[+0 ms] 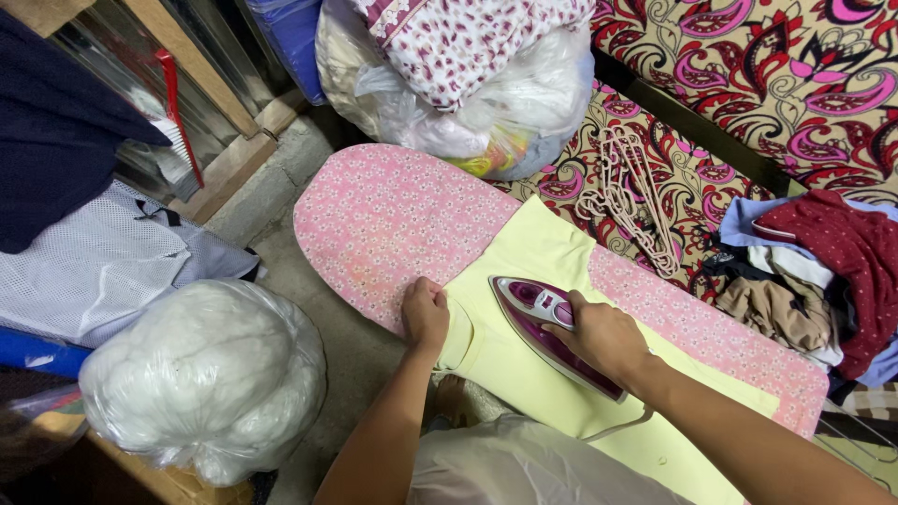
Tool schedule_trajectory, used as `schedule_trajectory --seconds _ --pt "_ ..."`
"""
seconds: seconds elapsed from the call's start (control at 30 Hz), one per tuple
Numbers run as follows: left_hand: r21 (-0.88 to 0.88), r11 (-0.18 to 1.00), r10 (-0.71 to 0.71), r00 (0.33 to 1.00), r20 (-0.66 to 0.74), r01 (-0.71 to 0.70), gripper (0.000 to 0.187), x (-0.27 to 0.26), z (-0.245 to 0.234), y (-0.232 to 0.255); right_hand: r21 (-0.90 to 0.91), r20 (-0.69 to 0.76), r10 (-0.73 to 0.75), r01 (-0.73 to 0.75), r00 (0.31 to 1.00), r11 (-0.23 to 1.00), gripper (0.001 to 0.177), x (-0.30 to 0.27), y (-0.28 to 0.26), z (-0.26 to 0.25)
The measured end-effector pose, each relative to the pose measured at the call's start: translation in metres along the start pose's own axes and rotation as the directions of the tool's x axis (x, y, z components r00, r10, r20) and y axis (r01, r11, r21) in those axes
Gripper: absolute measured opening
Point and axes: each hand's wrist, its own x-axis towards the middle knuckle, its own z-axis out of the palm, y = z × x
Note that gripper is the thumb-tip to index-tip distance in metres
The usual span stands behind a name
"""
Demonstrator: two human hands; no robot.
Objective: The person irons a light yellow t-shirt on a pink floral ironing board. They repeatedly move the iron across the fabric, reposition the shirt, and smooth it with their hands.
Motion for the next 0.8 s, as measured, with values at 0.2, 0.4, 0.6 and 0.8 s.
schedule_trajectory --seconds 0.2,0.4,0.6,0.8 --pt "-0.009 1.0 0.018 1.0 -0.002 -0.018 0.013 0.0 0.0 -0.003 0.052 0.008 -0.005 0.005 1.0 0.999 0.054 0.026 -0.045 -0.003" --pt "-0.041 0.999 0.015 1.0 0.016 -0.015 0.014 0.0 0.004 -0.005 0.121 -0.154 -0.043 0.062 0.987 0.991 0.051 0.069 -0.087 -0.01" --pt "-0.02 1.0 0.02 1.0 0.019 -0.02 0.014 0.003 0.002 -0.005 0.109 -0.139 -0.046 0.061 0.989 0.992 0.055 0.06 -0.07 -0.008" --pt "-0.026 1.0 -0.011 1.0 0.024 0.012 0.013 -0.004 0.004 -0.005 0.103 -0.116 0.136 -0.124 0.984 0.987 0.056 0.002 -0.002 0.012"
